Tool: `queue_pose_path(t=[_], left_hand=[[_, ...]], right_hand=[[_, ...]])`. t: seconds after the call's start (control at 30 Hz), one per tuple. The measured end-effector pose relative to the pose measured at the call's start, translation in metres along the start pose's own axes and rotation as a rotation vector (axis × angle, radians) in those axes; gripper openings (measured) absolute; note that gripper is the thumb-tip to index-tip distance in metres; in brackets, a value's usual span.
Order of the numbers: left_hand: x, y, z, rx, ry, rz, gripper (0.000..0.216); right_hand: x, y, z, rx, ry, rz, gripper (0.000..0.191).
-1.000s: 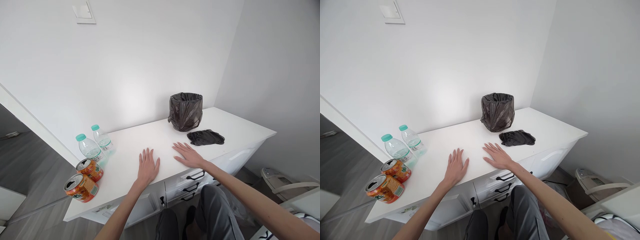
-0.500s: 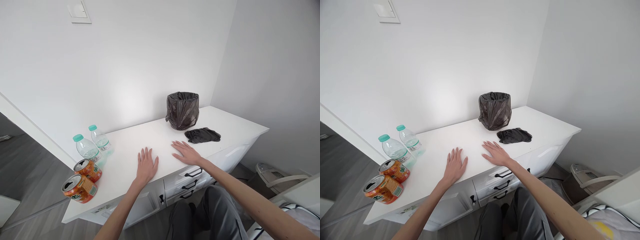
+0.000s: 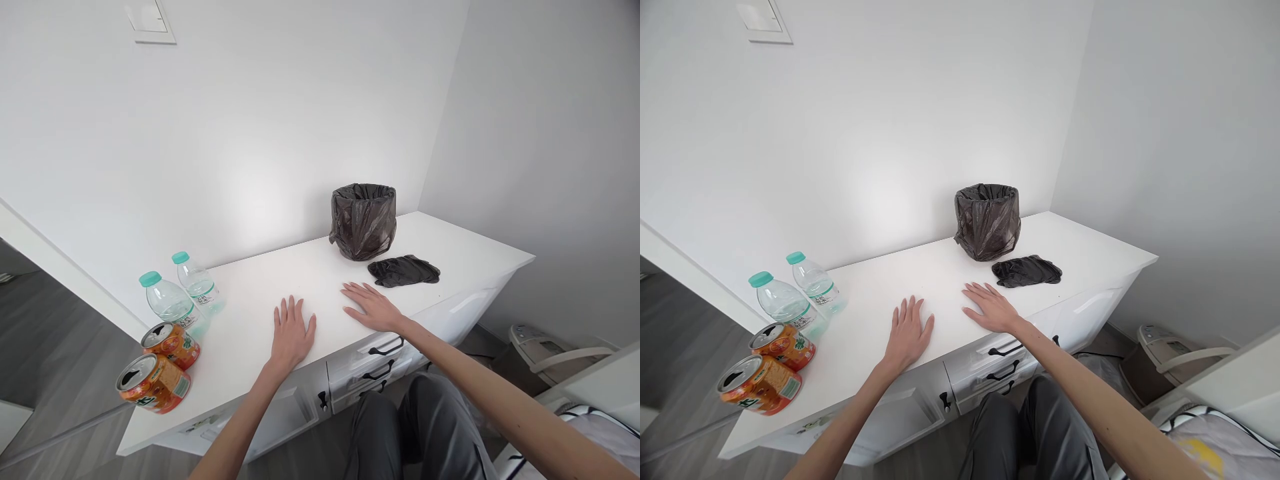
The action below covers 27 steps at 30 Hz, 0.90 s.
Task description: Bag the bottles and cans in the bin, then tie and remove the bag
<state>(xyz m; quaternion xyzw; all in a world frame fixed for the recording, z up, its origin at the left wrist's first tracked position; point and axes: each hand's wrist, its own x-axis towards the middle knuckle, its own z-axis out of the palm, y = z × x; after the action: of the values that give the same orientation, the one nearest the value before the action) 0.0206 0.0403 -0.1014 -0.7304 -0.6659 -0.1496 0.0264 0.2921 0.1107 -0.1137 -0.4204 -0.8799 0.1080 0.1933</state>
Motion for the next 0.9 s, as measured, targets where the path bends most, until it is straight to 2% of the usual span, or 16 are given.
queue_pose_path(t=[0.77, 0.9], left_hand=[[-0.0002, -0.0023, 0.0016, 0.051, 0.028, 0.014, 0.064], [-0.0009, -0.0013, -0.0012, 0.045, 0.019, 0.005, 0.065]], right_hand=[[-0.0002, -0.0018, 0.0033, -0.010, 0.023, -0.011, 0.064], [0.0018, -0.0041, -0.0053, 0.024, 0.049, -0.015, 0.062]])
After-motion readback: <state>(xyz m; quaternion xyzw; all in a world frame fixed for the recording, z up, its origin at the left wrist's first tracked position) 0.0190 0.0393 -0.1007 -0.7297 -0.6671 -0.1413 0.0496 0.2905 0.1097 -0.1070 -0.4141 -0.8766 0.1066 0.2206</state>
